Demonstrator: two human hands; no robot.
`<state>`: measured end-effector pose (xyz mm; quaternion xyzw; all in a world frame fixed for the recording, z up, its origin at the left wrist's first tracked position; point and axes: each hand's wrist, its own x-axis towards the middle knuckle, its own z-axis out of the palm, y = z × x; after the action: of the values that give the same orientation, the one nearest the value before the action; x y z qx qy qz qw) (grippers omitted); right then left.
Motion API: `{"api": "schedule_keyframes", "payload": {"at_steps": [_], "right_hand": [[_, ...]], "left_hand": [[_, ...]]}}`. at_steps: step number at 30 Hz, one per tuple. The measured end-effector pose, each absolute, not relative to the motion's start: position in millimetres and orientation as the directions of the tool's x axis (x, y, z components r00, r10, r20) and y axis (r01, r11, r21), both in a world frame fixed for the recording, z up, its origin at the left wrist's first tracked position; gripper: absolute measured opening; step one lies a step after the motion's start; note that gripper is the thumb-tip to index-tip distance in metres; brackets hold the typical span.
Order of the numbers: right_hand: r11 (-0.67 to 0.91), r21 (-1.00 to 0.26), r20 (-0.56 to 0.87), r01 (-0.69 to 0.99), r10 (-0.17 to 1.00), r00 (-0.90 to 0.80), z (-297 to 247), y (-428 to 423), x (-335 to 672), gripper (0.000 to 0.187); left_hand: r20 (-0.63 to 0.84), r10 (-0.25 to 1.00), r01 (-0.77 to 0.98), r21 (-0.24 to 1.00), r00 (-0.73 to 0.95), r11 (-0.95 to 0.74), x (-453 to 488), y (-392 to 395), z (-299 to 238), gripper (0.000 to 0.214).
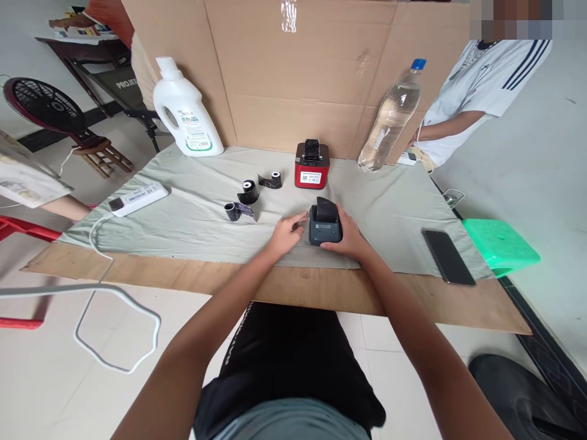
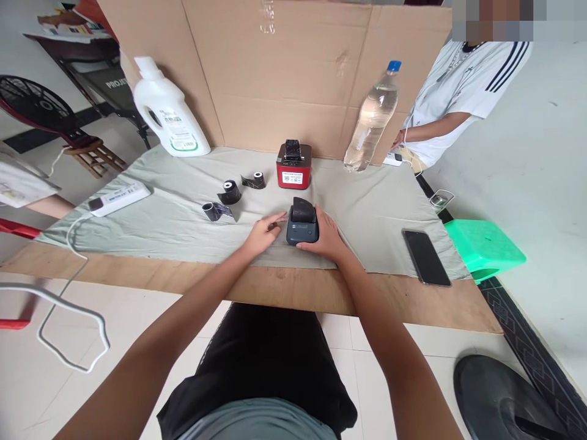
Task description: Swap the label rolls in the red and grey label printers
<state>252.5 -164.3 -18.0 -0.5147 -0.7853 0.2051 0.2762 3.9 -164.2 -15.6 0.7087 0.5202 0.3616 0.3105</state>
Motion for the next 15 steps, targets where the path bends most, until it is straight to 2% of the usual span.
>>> {"api": "schedule_keyframes", "payload": {"at_steps": [3, 8, 11, 15], "right_hand": [[0.388, -0.611, 0.223, 0.69, 0.921, -0.32, -21, -164, 253, 0.142], [0.433, -0.625, 0.277, 0.65, 0.901, -0.334, -27, -161, 256, 0.145], [0.435, -0.63, 0.27, 0.644, 0.9, -0.343, -28, -159, 257, 0.147], [0.425, -0.612, 0.241, 0.667, 0.904, -0.354, -24, -161, 257, 0.148]], "left_hand": [[0.152, 0.971, 0.478, 0.849, 0.186, -0.224, 6, -171, -10, 0.065], [0.127, 0.967, 0.491, 0.842, 0.219, -0.222, 7, -179, -4, 0.06], [0.116, 0.961, 0.572, 0.783, 0.249, -0.243, 6, -180, 0, 0.059], [0.119, 0.954, 0.708, 0.646, 0.275, -0.285, 6, -178, 4, 0.059]]}}
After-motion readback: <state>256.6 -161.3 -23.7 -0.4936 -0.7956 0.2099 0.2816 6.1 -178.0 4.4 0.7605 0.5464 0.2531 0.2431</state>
